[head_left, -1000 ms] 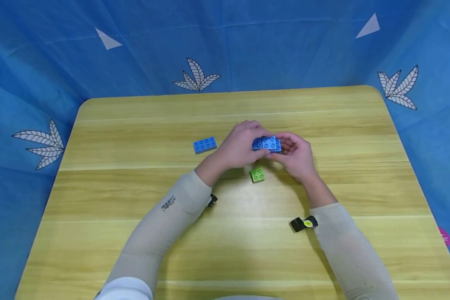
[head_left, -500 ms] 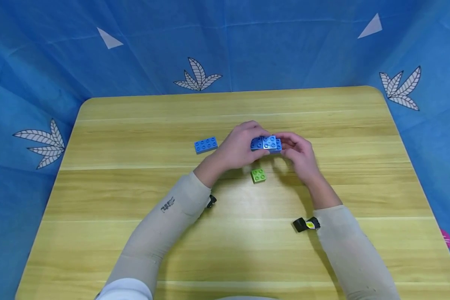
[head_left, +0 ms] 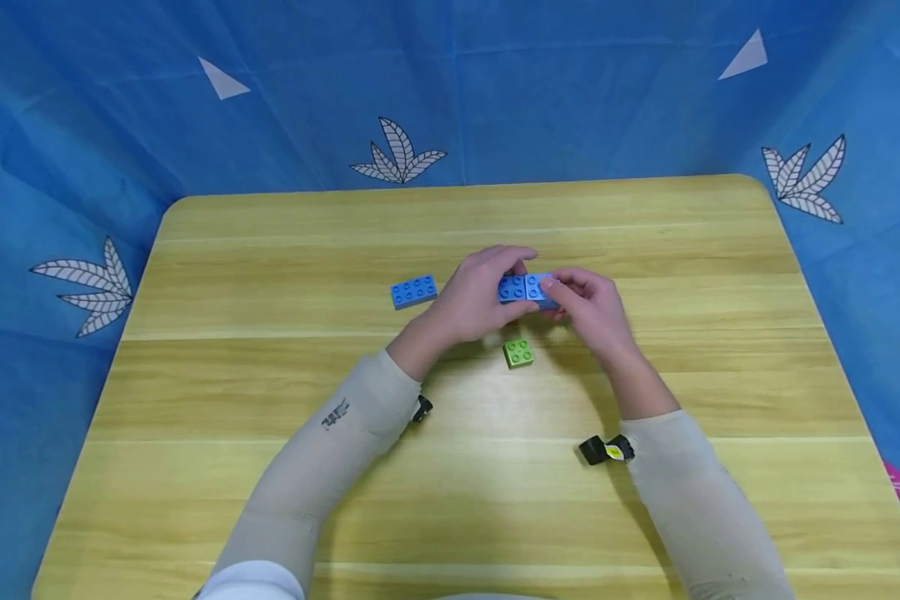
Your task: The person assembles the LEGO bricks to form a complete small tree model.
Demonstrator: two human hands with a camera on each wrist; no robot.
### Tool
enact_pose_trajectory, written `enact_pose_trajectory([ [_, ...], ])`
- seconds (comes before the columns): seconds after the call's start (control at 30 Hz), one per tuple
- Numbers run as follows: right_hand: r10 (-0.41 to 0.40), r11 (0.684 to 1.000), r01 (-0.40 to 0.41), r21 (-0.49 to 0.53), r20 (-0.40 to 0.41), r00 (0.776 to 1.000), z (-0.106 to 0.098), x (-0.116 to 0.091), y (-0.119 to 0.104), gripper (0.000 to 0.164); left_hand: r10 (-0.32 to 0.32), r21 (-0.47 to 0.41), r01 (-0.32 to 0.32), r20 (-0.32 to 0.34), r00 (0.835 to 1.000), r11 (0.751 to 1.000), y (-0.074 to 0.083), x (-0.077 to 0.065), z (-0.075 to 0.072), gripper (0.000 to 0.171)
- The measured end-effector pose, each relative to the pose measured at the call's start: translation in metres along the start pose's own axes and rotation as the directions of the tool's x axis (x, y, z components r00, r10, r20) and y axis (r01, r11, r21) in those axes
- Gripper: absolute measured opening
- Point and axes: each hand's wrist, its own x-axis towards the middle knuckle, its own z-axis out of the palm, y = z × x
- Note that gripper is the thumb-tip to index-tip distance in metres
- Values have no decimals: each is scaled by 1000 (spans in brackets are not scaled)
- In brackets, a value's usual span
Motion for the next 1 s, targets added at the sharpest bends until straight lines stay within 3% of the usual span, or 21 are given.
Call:
enact_pose_trajectory([
  [0.23, 43, 999, -43, -1, -20, 999, 2, -1, -1, 39, 19, -18, -20, -48, 999, 1000, -1, -2, 4, 60],
  [0.4, 68, 998, -68, 10, -37, 997, 3, 0, -6, 35, 1, -23, -2, -40, 999, 1000, 0, 0, 3, 59],
  [0.6, 89, 996, -88, 12, -53, 995, 3, 0, -9, 35, 30, -7, -30, -35, 999, 1000, 1, 1, 3, 58],
  [0.83, 54, 999, -54, -5, -11, 998, 2, -3, -2, 42, 7, 6, -7, -12, 1000, 1000, 0, 1, 2, 58],
  [1.0, -10, 999, 10, 48, -10, 1000, -1, -8, 3, 43, 8, 23, -8, -4, 1000, 1000, 0, -1, 0, 60],
])
